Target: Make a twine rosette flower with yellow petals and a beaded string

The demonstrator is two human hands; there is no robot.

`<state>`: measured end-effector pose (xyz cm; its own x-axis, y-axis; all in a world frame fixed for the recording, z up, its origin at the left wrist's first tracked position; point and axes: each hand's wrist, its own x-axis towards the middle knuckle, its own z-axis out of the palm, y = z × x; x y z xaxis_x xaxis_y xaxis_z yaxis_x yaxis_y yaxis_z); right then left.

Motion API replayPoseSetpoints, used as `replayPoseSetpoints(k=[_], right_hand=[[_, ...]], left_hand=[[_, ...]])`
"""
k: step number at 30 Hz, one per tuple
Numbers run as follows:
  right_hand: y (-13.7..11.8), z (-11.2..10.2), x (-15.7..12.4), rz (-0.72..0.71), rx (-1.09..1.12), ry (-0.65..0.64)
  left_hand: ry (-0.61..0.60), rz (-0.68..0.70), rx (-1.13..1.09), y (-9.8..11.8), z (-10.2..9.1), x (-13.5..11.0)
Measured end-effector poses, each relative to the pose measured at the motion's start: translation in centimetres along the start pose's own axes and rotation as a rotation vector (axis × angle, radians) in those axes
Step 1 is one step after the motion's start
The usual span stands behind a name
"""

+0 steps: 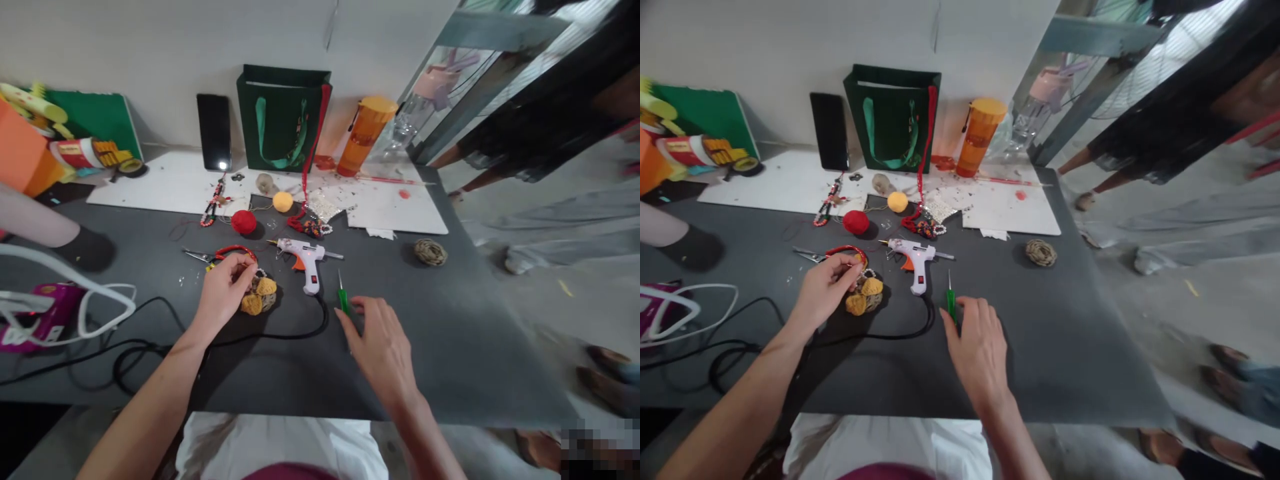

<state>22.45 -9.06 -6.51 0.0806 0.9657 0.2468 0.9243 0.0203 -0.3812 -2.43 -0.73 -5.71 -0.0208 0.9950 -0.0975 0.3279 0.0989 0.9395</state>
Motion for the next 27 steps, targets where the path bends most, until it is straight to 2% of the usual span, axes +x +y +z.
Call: replayPoseSetpoints(k=[6,14,17,20,22,24,27], right_hand=[[1.6,0.5,0.7,-0.010,-0.063,-0.032],[2.4,0.7,1.0,-0.023,-0.093,-0.087],[2.8,0.1,1.0,0.044,-0.093,-0.121],[2.9,-1.3,0.6,0.131,0.013,-0.074],[2.0,-2.3,0.0,0.099,0.141,-0.051],[0.3,-2.7,-0.7,0.014,0.259,-0.138],[-3.0,-2.1,-1.7,-0.082,0.447,-0.322]], left_hand=[[-0.031,-0.038,-0.024,0.2,0.3,-0.8],[-0.104,0.044,0.111,1.7,-0.9,-1.3],[-0.096,0.062,0.162,1.5,-0.9,-0.8],[-0.079,0.066,0.177,0.8,-0.6,-0.6],[-0.076,0.062,0.158,0.5,-0.5,-0.8],[-0.080,0.048,0.150,0.3,-0.4,-1.1],[-0.089,0.020,0.177,0.4,-0.5,-1.5]])
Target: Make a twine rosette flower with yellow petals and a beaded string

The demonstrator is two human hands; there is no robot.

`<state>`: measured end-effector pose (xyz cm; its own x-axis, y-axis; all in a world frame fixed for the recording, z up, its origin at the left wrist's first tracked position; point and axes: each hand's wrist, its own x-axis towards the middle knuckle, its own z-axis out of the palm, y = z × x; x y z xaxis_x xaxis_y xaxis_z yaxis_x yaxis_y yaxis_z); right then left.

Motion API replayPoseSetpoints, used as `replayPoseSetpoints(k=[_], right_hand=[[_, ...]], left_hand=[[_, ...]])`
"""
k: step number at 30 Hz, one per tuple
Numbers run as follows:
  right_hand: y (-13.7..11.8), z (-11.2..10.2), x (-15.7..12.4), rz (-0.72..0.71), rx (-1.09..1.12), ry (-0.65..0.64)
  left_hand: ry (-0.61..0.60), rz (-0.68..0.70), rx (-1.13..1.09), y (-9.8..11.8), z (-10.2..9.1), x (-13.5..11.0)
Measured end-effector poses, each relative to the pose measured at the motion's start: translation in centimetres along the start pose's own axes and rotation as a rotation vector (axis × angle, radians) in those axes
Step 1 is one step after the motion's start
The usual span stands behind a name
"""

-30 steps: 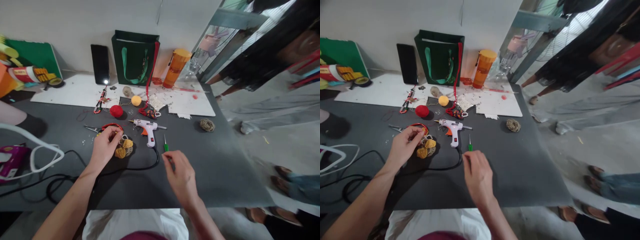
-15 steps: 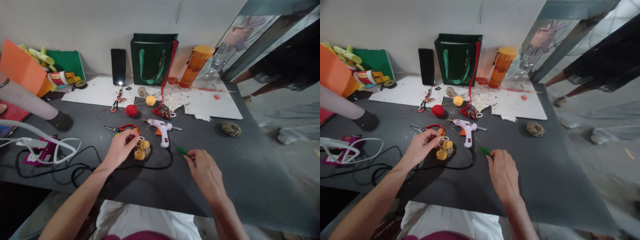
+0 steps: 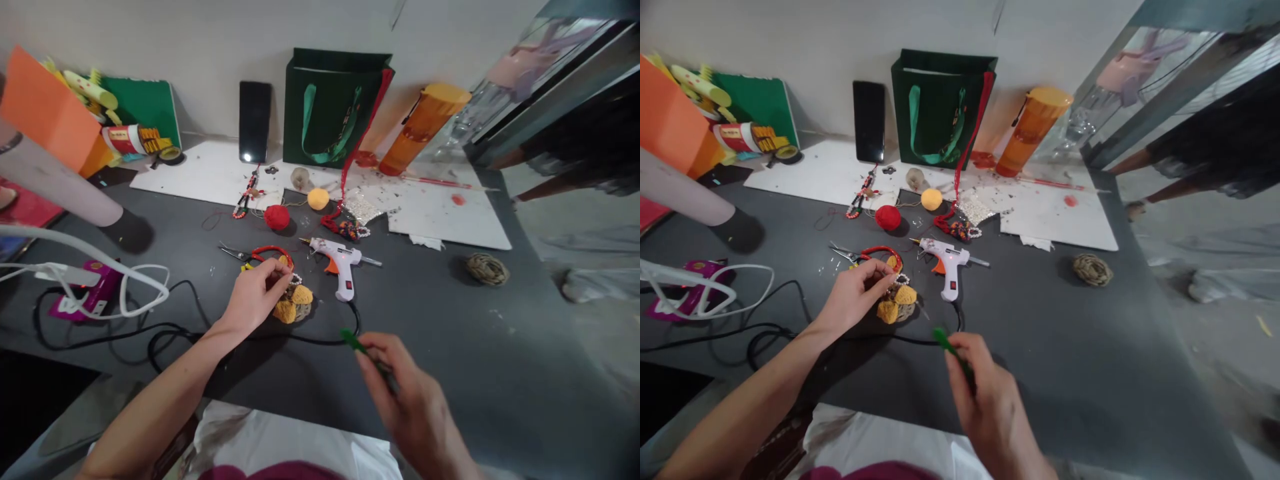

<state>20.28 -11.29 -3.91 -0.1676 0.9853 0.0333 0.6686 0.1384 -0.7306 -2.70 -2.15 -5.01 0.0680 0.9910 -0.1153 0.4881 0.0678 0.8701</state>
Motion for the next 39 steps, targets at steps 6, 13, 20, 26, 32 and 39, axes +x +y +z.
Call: replayPoseSetpoints(k=[6,13,20,26,32,39], right_hand=[[-1.5,3.5,1.2,0.044,0.104,0.044],[-1.2,2.4,0.8,-0.076,0.029,0.020],[-0.9,2.8,-0.1,-0.078,0.029,0.001],[-0.6,2.8,-0.6,-0.069,-0.010,0.030],[-1.3,2.6,-0.8,0.075,0.254,-0.055],[-1.6,0.7,-1.1,0.096,0.911,-0.286]], left_hand=[[-0.101,-0.034,-0.082,0.3,0.4,-0.5],[-0.134,-0.027,-0.080,0.1,-0.3,-0.2],[-0.181,-0.038,-0.077,0.1,-0.9,-0.1],[-0.253,-0.060,0.000,0.2,-1.3,-0.2],[-0.306,-0.028,0.102,0.1,-1.3,-0.2],[-0.313,-0.023,0.165,0.3,-1.2,-0.2]])
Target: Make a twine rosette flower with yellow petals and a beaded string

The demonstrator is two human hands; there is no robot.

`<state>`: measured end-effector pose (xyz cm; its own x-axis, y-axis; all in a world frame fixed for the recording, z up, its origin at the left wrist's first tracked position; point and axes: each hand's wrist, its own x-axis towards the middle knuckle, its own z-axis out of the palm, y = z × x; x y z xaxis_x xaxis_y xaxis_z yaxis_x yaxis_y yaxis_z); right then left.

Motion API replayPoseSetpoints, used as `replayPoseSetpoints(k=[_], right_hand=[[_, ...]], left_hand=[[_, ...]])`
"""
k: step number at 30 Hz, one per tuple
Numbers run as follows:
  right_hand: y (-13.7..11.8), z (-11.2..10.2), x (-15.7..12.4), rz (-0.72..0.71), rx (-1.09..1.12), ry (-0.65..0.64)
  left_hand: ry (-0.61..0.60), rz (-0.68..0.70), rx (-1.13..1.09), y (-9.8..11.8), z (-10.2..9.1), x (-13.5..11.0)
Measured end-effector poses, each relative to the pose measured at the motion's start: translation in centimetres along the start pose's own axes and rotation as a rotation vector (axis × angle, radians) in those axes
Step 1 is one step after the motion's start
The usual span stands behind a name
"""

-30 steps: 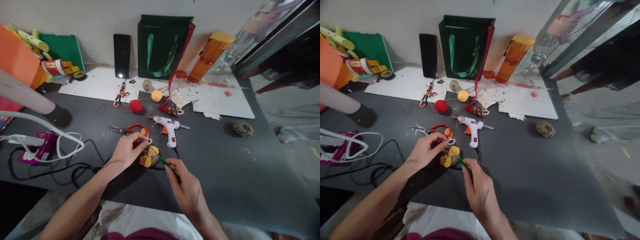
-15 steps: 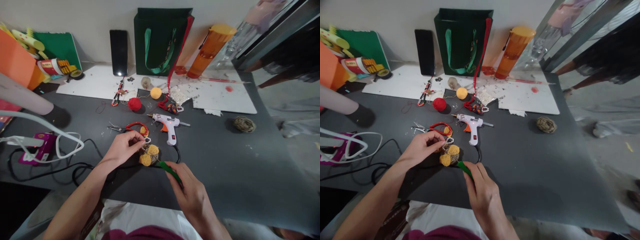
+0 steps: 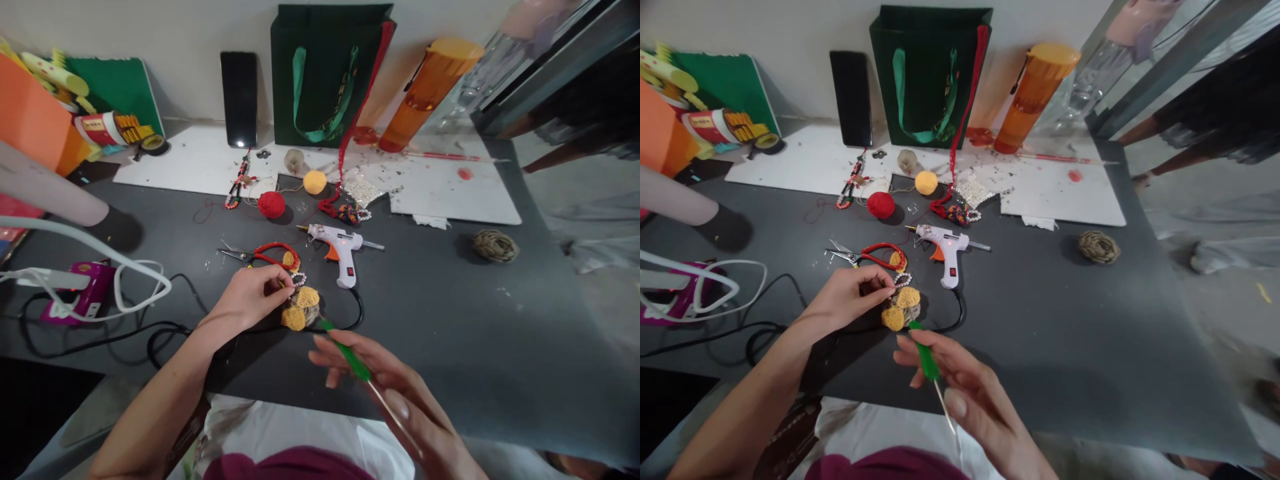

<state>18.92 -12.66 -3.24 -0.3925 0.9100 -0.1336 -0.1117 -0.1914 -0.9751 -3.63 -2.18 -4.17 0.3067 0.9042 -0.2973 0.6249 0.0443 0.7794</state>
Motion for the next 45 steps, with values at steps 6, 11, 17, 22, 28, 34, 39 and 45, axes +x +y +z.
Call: replayPoseSetpoints(k=[6,11,17,22,28,34,39,45], right_hand=[[1.1,0.9,0.3,-0.269,-0.338,0.423],[1.7,2.0,0.7,-0.231,-0.586,0.404],[2.1,2.0,1.4,-0.237,-0.690,0.345],[2.9,2.0,2.0,-0.217,-0.675,0.341],[2.9,2.1,2.1,-0.252,-0.684,0.337],[2.7,2.0,2.2,-0.294,-0.677,0.299],[2.3,1.9,1.9,-0.369,-0.664,0.271],[2.1,2.0,2.6,-0.363,-0.724,0.310]], left_hand=[[-0.016,0.014,0.047,0.4,-0.2,-0.2],[0.006,0.072,0.113,0.4,-0.3,-0.3],[0.001,0.098,0.135,0.4,-0.3,-0.3],[-0.014,0.097,0.174,0.3,-0.2,-0.1],[-0.025,0.097,0.169,0.2,-0.2,-0.1],[-0.029,0.100,0.178,0.2,-0.1,-0.1],[-0.027,0.107,0.168,0.0,-0.1,-0.1],[-0.035,0.097,0.175,0.1,-0.1,-0.1]])
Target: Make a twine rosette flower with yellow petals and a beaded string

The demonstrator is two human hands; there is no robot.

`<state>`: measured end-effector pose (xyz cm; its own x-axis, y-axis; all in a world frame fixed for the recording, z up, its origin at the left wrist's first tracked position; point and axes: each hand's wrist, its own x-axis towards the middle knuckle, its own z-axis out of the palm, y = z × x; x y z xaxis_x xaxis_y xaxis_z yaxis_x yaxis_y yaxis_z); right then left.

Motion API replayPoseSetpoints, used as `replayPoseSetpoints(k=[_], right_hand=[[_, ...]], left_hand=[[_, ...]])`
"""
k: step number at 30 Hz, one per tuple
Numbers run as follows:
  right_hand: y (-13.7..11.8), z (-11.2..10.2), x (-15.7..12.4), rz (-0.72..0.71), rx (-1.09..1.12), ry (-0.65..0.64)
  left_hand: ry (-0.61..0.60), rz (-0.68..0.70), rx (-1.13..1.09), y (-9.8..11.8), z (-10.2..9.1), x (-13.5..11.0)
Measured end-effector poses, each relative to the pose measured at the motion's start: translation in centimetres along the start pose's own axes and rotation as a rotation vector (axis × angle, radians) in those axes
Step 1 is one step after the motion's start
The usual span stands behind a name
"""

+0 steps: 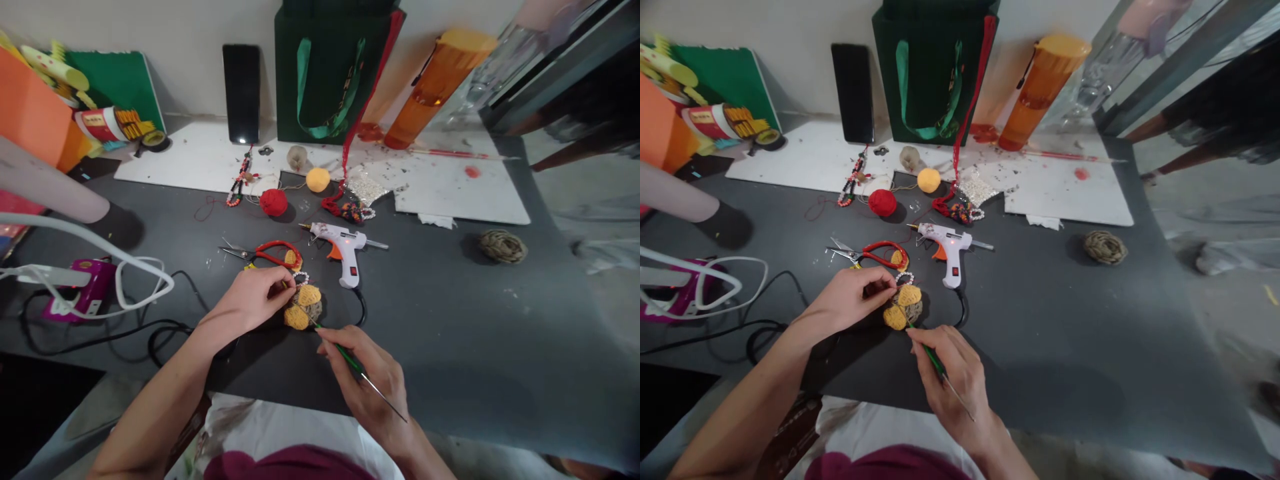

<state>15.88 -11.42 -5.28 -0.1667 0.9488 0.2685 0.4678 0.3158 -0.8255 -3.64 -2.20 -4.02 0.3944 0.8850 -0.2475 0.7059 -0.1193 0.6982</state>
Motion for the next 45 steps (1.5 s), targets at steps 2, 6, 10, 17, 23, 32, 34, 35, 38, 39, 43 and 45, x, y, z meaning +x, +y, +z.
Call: replayPoseSetpoints(k=[2,6,10,17,23,32,34,35,38,39,43,45], right_hand=[[0.0,0.1,0.1,-0.010,-0.008,0.003],[0.2,0.3,0.2,-0.021,0.023,0.005],[0.5,0.6,0.0,-0.014,0.086,0.009],[0.5,0.8,-0.5,0.197,0.178,0.012],[0.4,1.7,-0.9,0.238,0.219,0.062],[0.6,1.6,-0.6,0.306,0.319,0.121],[0.8,1.4,-0.8,0.349,0.363,0.133],[1.0,1.4,-0.9,0.374,0.396,0.139],[1.5,1.6,-1.3,0.439,0.527,0.159],[1.6,1.7,-1.3,0.455,0.579,0.170],[1.5,1.9,-0.8,0.495,0.829,0.245],[1.3,1.9,-0.5,0.519,0.927,0.266]], left_hand=[[-0.003,-0.001,-0.001,0.0,0.0,0.0],[-0.004,0.003,0.018,0.0,0.0,0.0],[0.002,0.011,0.037,0.0,0.0,0.0],[0.012,0.027,0.035,-0.2,0.1,0.0],[0.026,0.028,0.009,-0.2,0.1,0.0],[0.044,0.005,-0.128,0.3,0.1,-0.1],[0.065,0.008,-0.164,0.3,0.2,-0.1],[0.076,0.009,-0.181,0.4,0.2,-0.1],[0.101,0.015,-0.238,0.4,0.4,-0.1],[0.106,0.018,-0.257,0.4,0.5,-0.1],[0.137,0.015,-0.336,0.6,0.5,-0.2],[0.142,0.012,-0.377,0.8,0.4,-0.2]])
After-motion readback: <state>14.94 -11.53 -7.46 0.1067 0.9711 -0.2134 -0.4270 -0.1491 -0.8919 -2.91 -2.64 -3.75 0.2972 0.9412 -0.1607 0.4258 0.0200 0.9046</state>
